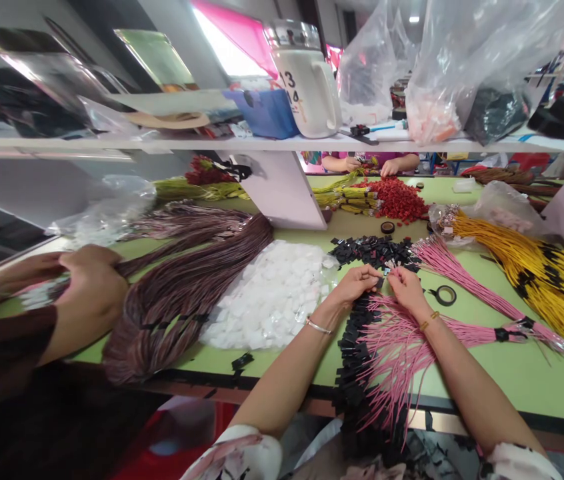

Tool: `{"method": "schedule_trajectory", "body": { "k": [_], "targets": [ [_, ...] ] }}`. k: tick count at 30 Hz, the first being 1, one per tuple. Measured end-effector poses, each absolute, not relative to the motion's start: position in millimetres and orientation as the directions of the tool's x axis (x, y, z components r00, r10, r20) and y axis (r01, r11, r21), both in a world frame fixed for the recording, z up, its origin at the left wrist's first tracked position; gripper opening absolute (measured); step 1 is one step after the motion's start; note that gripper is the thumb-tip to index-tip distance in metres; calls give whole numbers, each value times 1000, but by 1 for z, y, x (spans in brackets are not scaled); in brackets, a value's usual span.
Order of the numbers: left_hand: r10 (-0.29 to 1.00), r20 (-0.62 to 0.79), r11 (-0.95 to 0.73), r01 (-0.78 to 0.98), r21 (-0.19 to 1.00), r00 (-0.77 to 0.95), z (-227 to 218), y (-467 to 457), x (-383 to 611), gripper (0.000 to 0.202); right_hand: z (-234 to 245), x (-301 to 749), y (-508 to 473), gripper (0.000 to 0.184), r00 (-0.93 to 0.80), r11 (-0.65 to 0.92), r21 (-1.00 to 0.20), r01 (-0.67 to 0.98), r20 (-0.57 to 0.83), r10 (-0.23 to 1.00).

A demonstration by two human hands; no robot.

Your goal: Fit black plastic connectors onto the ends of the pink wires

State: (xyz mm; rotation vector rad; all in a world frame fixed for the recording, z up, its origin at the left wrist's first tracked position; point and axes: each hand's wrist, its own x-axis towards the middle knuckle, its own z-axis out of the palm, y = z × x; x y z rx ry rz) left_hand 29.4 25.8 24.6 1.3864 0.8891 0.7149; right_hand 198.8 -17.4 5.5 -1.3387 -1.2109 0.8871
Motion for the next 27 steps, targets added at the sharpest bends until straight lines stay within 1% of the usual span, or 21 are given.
{"method": "schedule_trajectory", "body": {
  "k": [1, 3, 5, 7, 9, 10, 12, 14, 17, 19, 21, 24, 27],
  "targets": [
    [831, -99, 18, 152, 988, 548, 28, 26, 26, 11, 8, 199, -17, 23, 251, 81, -992, 99, 104, 962],
    [779, -80, -159, 319, 934, 622, 37, 26, 20, 10, 13, 200, -15, 25, 329, 42, -992, -119, 1, 944],
    [767, -63, -338, 486, 806, 639, 44, 25, 20, 9, 17, 199, -14, 27, 319, 2, -948, -318, -105, 942],
    [802, -39, -433, 626, 649, 595, 47, 25, 29, 16, 19, 196, -15, 26, 251, -13, -908, -419, -129, 959],
    [841, 6, -461, 710, 533, 541, 46, 26, 42, 18, 20, 192, -18, 26, 187, -4, -883, -469, -104, 977],
    [843, 25, -475, 722, 503, 537, 43, 28, 50, 14, 19, 190, -19, 26, 165, 2, -875, -484, -89, 982],
    [816, 56, -526, 697, 488, 576, 36, 33, 65, 11, 18, 187, -22, 27, 151, 14, -877, -480, -67, 986],
    [788, 55, -554, 667, 498, 614, 28, 39, 76, 12, 17, 186, -23, 27, 161, 16, -903, -430, -59, 985],
    [801, 24, -520, 675, 523, 598, 16, 46, 82, 5, 16, 189, -24, 30, 172, 22, -940, -340, -40, 984],
    [817, 25, -494, 678, 544, 575, 10, 49, 82, 9, 16, 191, -23, 33, 171, 18, -948, -316, -38, 985],
    [823, 37, -489, 674, 553, 567, 7, 51, 79, 10, 14, 194, -21, 36, 163, -12, -950, -312, -66, 984],
    [827, 38, -491, 689, 532, 561, 3, 51, 76, 12, 11, 196, -19, 41, 160, -60, -951, -303, -113, 981],
    [833, 31, -490, 712, 503, 552, 3, 50, 74, 21, 9, 196, -18, 40, 169, -58, -953, -296, -112, 979]
  ]
}}
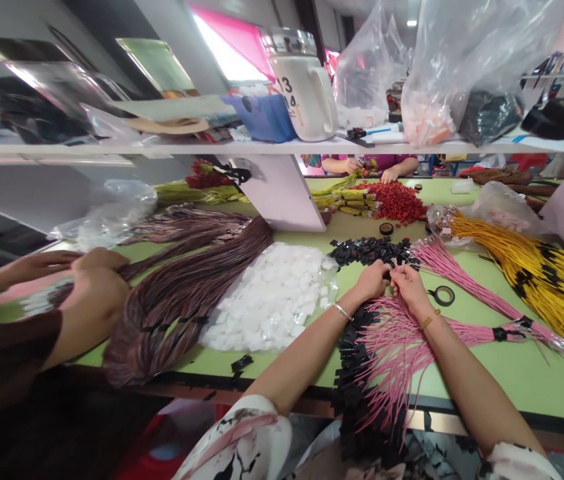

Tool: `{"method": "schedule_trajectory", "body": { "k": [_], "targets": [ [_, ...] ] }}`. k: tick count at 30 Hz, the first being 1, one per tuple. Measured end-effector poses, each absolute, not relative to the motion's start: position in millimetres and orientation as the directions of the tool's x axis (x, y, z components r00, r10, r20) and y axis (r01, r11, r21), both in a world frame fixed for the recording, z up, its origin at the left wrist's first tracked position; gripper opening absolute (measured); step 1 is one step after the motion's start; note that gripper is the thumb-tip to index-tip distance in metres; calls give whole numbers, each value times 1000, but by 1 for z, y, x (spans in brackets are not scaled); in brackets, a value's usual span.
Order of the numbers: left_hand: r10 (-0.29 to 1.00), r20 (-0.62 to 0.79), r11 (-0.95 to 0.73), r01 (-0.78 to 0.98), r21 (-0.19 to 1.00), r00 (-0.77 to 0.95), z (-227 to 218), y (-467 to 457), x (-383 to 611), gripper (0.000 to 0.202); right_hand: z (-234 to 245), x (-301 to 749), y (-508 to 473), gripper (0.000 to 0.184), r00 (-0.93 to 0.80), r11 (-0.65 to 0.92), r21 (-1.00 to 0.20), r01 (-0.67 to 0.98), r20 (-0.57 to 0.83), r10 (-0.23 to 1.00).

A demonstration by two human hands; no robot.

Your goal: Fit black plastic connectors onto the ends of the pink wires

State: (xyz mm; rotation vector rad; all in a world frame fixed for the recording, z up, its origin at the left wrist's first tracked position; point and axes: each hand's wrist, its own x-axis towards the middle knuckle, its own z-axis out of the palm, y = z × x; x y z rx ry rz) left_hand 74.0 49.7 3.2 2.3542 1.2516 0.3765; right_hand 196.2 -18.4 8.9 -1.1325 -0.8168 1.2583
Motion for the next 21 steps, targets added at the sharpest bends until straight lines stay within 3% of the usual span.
{"method": "schedule_trajectory", "body": {
  "k": [5, 8, 13, 16, 21],
  "targets": [
    [829, 80, -516, 700, 495, 554, 7, 46, 70, 25, 10, 196, -19, 37, 212, -12, -957, -290, -76, 974],
    [850, 187, -487, 598, 636, 493, 8, 42, 65, 31, 10, 196, -19, 35, 237, -1, -957, -290, -73, 969],
    [880, 125, -248, 218, 944, 459, 7, 34, 50, 30, 5, 195, -17, 32, 255, 7, -972, -234, -55, 965],
    [878, 52, -81, 41, 996, 475, 7, 31, 42, 32, 1, 194, -17, 29, 265, 20, -986, -164, -25, 964],
    [882, -11, 109, -182, 977, 472, 10, 29, 34, 40, -1, 193, -19, 31, 235, 6, -998, -70, -11, 972]
  ]
}}
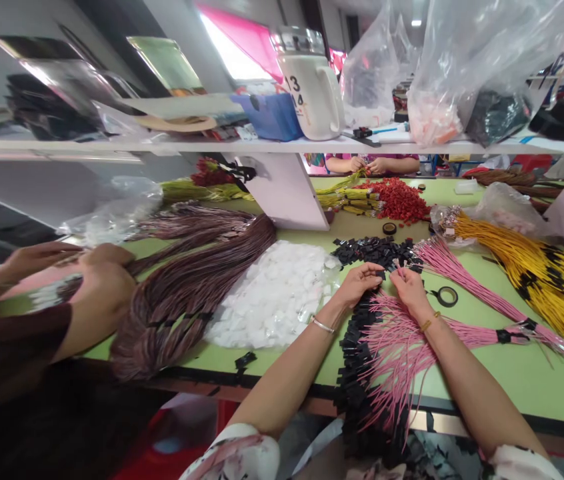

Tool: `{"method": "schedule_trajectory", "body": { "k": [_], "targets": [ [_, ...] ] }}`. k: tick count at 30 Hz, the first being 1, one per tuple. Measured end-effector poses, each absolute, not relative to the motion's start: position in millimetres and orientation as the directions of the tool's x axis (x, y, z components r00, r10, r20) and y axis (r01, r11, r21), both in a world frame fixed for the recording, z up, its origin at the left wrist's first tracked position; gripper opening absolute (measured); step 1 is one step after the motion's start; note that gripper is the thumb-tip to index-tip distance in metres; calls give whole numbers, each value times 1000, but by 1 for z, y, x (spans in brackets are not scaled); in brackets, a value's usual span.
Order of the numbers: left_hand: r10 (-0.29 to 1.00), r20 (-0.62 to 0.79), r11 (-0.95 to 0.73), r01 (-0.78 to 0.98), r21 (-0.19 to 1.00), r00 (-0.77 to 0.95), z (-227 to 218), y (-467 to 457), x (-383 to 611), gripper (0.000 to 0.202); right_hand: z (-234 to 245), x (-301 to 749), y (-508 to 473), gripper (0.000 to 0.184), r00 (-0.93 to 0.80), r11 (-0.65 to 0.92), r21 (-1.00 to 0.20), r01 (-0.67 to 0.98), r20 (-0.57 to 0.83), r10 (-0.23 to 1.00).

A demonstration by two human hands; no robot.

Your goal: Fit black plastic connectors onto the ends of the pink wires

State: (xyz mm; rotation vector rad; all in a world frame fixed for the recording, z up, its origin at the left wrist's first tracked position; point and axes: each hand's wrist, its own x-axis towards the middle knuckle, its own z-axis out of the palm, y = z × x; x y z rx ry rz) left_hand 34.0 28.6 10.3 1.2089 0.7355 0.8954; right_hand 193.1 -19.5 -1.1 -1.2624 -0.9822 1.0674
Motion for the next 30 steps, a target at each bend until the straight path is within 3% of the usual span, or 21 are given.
{"method": "schedule_trajectory", "body": {
  "k": [7, 18, 22, 27, 30],
  "targets": [
    [850, -78, 257, -281, 925, 520, 14, 27, 31, 46, 3, 191, -23, 34, 155, 1, -992, -124, -18, 988],
    [824, -139, 363, -323, 874, 550, 6, 30, 28, 49, 2, 193, -21, 30, 195, 41, -999, 36, 47, 980],
    [855, -91, 238, -230, 943, 510, 8, 28, 28, 42, -1, 196, -19, 30, 155, 43, -989, 144, 66, 986],
    [861, 26, -69, 66, 995, 508, 16, 24, 30, 25, 0, 199, -19, 30, 131, 58, -958, 282, 98, 987],
    [883, 31, -92, 108, 990, 469, 16, 23, 34, 26, 3, 202, -19, 29, 94, 90, -940, 330, 128, 987]
  ]
}}
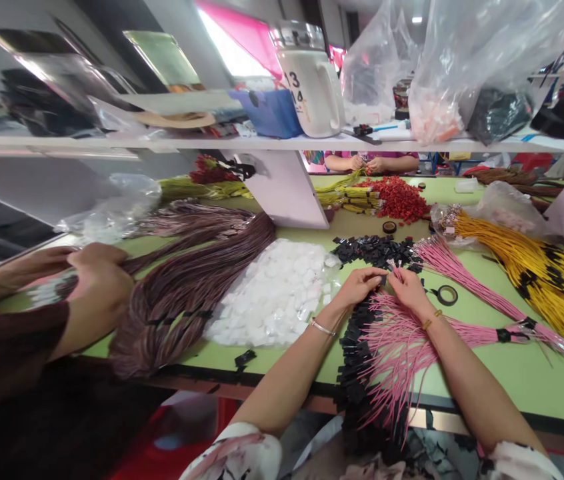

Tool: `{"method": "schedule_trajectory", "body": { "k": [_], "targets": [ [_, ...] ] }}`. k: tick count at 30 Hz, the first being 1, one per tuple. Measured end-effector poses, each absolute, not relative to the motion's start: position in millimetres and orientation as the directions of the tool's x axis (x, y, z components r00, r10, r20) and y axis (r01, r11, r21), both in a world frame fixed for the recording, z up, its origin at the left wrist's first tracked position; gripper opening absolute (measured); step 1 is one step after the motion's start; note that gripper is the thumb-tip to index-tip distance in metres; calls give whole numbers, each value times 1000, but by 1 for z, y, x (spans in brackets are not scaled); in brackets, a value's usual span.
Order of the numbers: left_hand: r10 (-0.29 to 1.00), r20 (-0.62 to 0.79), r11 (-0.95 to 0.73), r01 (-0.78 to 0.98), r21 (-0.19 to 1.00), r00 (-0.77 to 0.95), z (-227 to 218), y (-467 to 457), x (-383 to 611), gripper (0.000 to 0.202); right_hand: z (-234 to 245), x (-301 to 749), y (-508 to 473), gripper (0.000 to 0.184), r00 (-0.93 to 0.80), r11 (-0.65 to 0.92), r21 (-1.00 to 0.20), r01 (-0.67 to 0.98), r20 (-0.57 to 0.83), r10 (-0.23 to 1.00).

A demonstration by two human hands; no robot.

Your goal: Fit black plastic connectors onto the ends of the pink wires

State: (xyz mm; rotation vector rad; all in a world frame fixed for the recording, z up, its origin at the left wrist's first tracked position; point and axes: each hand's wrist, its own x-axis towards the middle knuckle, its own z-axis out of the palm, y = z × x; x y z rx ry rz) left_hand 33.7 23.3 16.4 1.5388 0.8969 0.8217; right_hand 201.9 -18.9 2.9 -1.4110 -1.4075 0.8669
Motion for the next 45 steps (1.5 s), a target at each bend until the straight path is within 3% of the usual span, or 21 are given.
{"method": "schedule_trajectory", "body": {
  "k": [6, 8, 11, 13, 17, 20, 23, 36, 41, 45],
  "targets": [
    [872, -7, -79, 155, 985, 490, 17, 24, 33, 25, 2, 202, -19, 31, 63, 117, -918, 378, 151, 987],
    [844, -20, -114, 217, 969, 536, 22, 24, 27, 25, 3, 203, -18, 31, 102, 105, -941, 321, 144, 984],
    [805, -23, -257, 383, 887, 593, 29, 25, 21, 19, 8, 206, -14, 31, 283, 19, -1000, -11, 15, 959],
    [808, -9, -367, 515, 775, 589, 32, 27, 23, 15, 11, 208, -11, 30, 355, -11, -960, -280, -114, 928],
    [864, 53, -442, 703, 557, 501, 29, 33, 49, 25, 14, 205, -11, 31, 356, 29, -878, -478, -164, 920],
    [819, 91, -529, 687, 498, 566, 25, 41, 70, 8, 13, 199, -16, 33, 371, 74, -880, -470, -120, 921],
    [756, 57, -581, 629, 516, 652, 21, 50, 83, 20, 14, 198, -22, 32, 372, 86, -900, -428, -89, 924],
    [659, 71, -701, 578, 419, 748, 4, 49, 76, 17, 18, 194, -27, 37, 320, 63, -912, -406, -77, 944],
    [668, 87, -683, 562, 467, 739, 2, 48, 74, 23, 18, 197, -29, 37, 292, 60, -935, -350, -48, 955],
    [788, 120, -531, 567, 630, 604, 1, 46, 72, 18, 16, 198, -32, 38, 289, 69, -954, -291, -18, 957]
  ]
}}
